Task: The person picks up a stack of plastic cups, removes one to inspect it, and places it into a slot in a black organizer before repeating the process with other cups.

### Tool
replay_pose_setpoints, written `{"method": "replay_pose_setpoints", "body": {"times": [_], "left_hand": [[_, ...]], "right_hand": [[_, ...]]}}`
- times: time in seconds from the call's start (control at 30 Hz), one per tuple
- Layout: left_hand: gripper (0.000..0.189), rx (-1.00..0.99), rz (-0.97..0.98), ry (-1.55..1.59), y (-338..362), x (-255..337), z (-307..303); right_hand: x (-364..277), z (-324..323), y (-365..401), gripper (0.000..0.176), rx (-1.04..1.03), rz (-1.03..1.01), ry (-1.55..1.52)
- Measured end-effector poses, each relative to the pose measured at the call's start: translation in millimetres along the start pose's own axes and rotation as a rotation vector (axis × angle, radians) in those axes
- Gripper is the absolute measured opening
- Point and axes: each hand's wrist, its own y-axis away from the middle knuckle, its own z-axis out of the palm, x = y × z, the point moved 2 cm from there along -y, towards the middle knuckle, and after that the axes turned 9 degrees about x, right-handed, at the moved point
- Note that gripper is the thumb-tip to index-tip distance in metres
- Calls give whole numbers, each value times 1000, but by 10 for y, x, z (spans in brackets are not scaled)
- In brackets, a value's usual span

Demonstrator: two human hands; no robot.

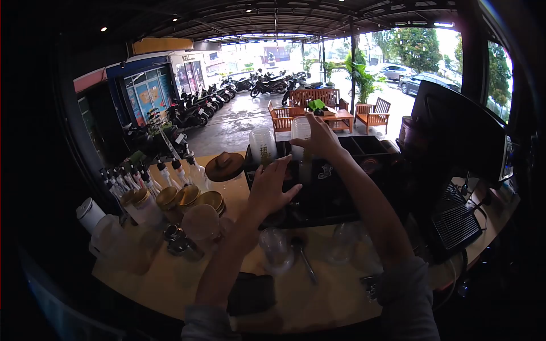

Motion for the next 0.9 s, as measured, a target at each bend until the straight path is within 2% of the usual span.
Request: {"method": "replay_pose_setpoints", "body": {"times": [0.1,0.17,0.2,0.23,0.37,0.43,0.5,0.53,0.6,0.63,0.73,0.9], "left_hand": [[63,25,-8,47,88,98,-181],[59,66,-15,140,216,166,-295],[50,109,-33,188,295,212,-333],[50,112,-43,185,388,225,-344],[38,223,-140,307,854,271,-402],[33,361,-298,514,1181,143,-306],[32,371,-340,569,1492,66,-264],[33,341,-412,533,1659,50,-254],[34,296,-536,502,1950,31,-216],[34,294,-549,497,2054,46,-227],[36,188,-526,444,2279,63,-228],[51,61,-499,459,2441,-25,-171]], "right_hand": [[-33,-68,165,87,102,-64,-31],[-140,-182,352,80,232,-266,-43],[-253,-271,494,71,255,-317,-99],[-368,-363,648,71,246,-322,-104],[-741,-550,1375,66,43,-309,-501],[-735,-353,1761,73,-45,-203,-579],[-695,-130,2134,85,-248,-57,-622],[-643,18,2309,85,-264,-51,-636],[-495,327,2566,102,-271,55,-637],[-464,419,2637,102,-284,58,-644],[-439,578,2770,120,-389,245,-611],[-524,788,2824,118,-295,115,-660]]}}
